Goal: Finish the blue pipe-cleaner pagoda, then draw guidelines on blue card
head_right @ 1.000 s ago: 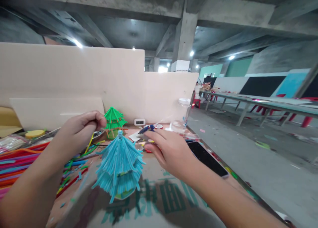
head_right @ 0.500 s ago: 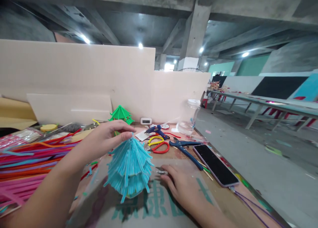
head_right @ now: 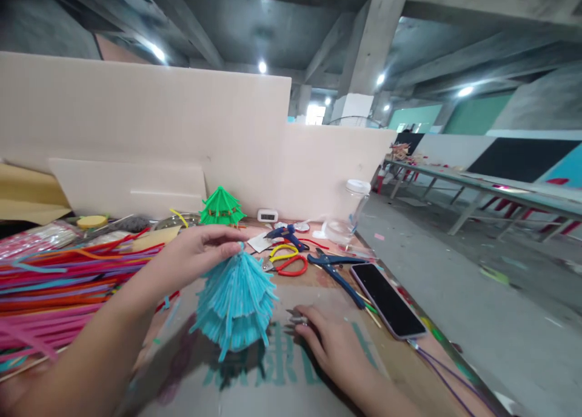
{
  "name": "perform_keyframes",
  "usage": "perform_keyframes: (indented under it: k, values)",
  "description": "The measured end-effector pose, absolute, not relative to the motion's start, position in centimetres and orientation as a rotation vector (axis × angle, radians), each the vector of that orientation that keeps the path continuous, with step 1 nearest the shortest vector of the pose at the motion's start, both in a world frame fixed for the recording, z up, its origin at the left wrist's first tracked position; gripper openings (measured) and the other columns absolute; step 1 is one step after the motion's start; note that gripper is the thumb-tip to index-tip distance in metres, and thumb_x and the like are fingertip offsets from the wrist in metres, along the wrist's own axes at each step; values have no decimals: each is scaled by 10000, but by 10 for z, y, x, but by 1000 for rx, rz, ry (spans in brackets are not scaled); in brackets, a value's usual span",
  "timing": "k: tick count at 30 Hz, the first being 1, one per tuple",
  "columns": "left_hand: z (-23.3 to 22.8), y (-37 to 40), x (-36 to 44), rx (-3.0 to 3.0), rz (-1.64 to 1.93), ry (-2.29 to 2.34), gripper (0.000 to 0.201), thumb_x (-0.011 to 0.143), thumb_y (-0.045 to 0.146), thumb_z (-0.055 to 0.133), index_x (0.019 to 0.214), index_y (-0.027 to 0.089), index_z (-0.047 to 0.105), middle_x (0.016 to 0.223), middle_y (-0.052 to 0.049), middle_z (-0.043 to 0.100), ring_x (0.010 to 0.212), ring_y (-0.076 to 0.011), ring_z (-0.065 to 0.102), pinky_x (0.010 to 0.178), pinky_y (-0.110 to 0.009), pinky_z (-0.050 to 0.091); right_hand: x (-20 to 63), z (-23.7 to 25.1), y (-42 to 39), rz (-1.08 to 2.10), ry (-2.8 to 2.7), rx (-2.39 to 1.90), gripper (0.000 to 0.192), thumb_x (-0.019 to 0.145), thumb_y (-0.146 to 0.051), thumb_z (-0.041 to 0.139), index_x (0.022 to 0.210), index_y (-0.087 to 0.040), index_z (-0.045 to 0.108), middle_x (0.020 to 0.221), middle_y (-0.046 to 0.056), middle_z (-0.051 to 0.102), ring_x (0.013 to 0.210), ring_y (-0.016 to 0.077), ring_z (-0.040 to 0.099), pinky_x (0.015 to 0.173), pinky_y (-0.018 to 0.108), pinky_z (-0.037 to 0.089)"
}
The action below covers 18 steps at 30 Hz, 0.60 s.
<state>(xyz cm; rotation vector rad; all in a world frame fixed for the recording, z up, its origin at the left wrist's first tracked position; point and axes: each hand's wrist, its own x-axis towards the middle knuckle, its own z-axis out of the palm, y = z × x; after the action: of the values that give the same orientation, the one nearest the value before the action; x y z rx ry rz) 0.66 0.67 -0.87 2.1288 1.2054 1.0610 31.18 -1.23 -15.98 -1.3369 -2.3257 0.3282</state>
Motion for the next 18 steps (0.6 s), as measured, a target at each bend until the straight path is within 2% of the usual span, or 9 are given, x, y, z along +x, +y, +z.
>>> perform_keyframes:
  k: [4, 10, 18]
  values:
    - [-3, -4, 10, 2246, 1070, 1215, 236, 926, 398, 587, 984, 230, 742, 947, 10, 752, 872, -179, 668, 730, -263, 461, 312, -164, -14, 256, -2282, -1319, 382, 1005, -379, 449, 1274, -168, 621, 1160, 145, 728, 1009, 275, 706, 859, 417, 554]
    - [-2, -8, 12, 2339, 1077, 1202, 258, 946, 381, 540, 959, 204, 728, 895, -7, 744, 807, -190, 656, 689, -285, 419, 310, -164, -12, 148, -2242, -1288, 297, 1004, -355, 459, 1131, -181, 664, 1033, 113, 738, 937, 253, 692, 807, 383, 546]
    - [-6, 6, 1, 2358, 1053, 1086, 273, 956, 410, 530, 939, 216, 722, 861, 14, 739, 800, -171, 672, 683, -260, 441, 304, -151, -1, 16, -2149, -1214, 286, 990, -337, 477, 1124, -184, 678, 1070, 124, 735, 973, 263, 686, 855, 414, 548]
